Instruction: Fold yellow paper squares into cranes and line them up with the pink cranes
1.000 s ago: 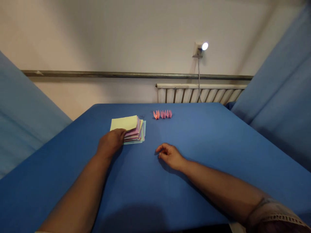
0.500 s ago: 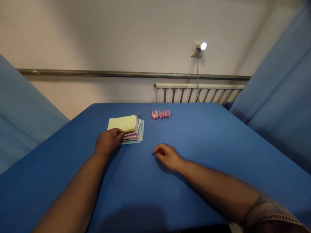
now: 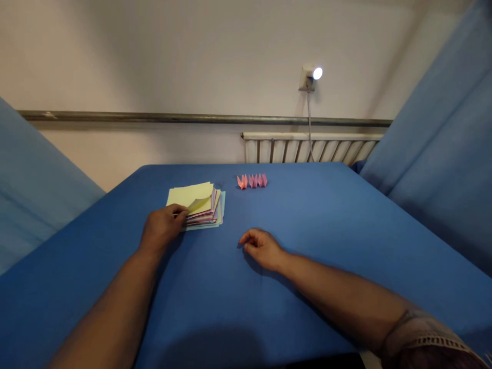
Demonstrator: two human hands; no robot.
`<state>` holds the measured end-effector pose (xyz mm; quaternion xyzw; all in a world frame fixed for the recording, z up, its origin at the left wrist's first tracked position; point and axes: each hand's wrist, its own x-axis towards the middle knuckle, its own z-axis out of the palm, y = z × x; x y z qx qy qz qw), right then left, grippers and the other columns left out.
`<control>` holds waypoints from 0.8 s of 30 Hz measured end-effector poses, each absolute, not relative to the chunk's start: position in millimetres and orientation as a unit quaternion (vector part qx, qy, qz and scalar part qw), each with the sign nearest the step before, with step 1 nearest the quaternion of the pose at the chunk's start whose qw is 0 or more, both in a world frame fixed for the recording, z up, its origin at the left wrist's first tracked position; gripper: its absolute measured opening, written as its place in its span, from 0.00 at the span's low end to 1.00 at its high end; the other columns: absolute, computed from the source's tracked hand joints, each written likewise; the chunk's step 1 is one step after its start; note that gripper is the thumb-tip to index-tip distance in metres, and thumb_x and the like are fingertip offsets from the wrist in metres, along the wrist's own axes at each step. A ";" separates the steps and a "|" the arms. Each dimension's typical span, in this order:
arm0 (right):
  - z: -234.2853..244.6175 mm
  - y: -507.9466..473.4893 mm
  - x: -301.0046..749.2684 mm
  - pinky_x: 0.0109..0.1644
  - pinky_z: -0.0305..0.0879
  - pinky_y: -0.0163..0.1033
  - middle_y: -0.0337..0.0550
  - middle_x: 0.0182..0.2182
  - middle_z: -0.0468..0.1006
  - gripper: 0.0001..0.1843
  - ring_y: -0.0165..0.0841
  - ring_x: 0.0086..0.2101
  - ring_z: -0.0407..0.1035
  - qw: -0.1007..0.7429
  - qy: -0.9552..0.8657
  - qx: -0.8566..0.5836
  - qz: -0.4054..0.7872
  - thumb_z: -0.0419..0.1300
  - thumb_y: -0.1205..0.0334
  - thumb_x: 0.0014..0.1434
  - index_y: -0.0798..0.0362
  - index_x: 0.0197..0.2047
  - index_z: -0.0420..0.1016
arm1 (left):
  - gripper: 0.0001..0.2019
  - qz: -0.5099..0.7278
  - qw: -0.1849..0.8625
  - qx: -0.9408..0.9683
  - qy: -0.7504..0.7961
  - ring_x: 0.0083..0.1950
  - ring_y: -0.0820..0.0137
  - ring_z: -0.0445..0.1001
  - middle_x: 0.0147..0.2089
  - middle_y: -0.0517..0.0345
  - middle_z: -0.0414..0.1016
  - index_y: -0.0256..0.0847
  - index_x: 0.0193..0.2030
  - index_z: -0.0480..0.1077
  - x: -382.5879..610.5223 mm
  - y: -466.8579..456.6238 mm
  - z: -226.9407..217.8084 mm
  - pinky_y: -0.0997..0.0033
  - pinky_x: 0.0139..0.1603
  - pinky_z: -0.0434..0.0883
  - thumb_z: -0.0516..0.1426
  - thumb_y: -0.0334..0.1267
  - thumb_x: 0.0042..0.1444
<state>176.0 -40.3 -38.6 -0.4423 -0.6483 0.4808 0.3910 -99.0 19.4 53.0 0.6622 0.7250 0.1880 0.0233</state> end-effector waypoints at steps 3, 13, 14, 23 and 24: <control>-37.6 -40.8 176.2 0.31 0.60 0.32 0.35 0.28 0.72 0.14 0.26 0.27 0.64 0.384 -0.653 -0.448 0.474 0.54 0.78 0.53 0.51 0.36 0.75 | 0.17 0.183 0.020 0.654 0.734 0.39 0.58 0.77 0.38 0.51 0.81 0.41 0.40 0.77 -99.1 20.0 53.1 0.67 0.36 0.65 0.52 0.49 0.56; -33.1 -43.4 176.3 0.34 0.63 0.31 0.36 0.31 0.73 0.15 0.26 0.29 0.67 0.386 -0.664 -0.443 0.462 0.54 0.79 0.53 0.52 0.35 0.75 | 0.16 0.228 -0.001 0.656 0.719 0.44 0.57 0.77 0.47 0.49 0.80 0.41 0.47 0.72 -98.2 19.7 48.6 0.65 0.42 0.68 0.51 0.47 0.59; -32.9 -43.5 176.4 0.35 0.63 0.31 0.36 0.31 0.74 0.15 0.26 0.30 0.67 0.384 -0.666 -0.445 0.460 0.54 0.79 0.53 0.52 0.35 0.75 | 0.17 0.229 -0.007 0.656 0.719 0.46 0.56 0.77 0.50 0.48 0.79 0.41 0.50 0.71 -97.8 19.5 48.4 0.63 0.44 0.69 0.51 0.44 0.59; -33.9 -43.6 177.2 0.34 0.63 0.32 0.36 0.30 0.74 0.14 0.26 0.29 0.66 0.385 -0.668 -0.440 0.461 0.54 0.79 0.53 0.52 0.35 0.75 | 0.19 0.193 -0.033 0.707 0.679 0.58 0.54 0.73 0.56 0.47 0.77 0.38 0.51 0.75 -100.8 23.6 44.1 0.59 0.57 0.67 0.49 0.38 0.59; -34.0 -43.6 177.2 0.34 0.63 0.32 0.36 0.30 0.74 0.14 0.26 0.29 0.66 0.386 -0.668 -0.439 0.461 0.54 0.79 0.53 0.52 0.35 0.75 | 0.19 0.190 -0.039 0.701 0.686 0.58 0.53 0.73 0.55 0.46 0.78 0.39 0.49 0.76 -100.3 23.2 44.7 0.59 0.56 0.68 0.49 0.39 0.59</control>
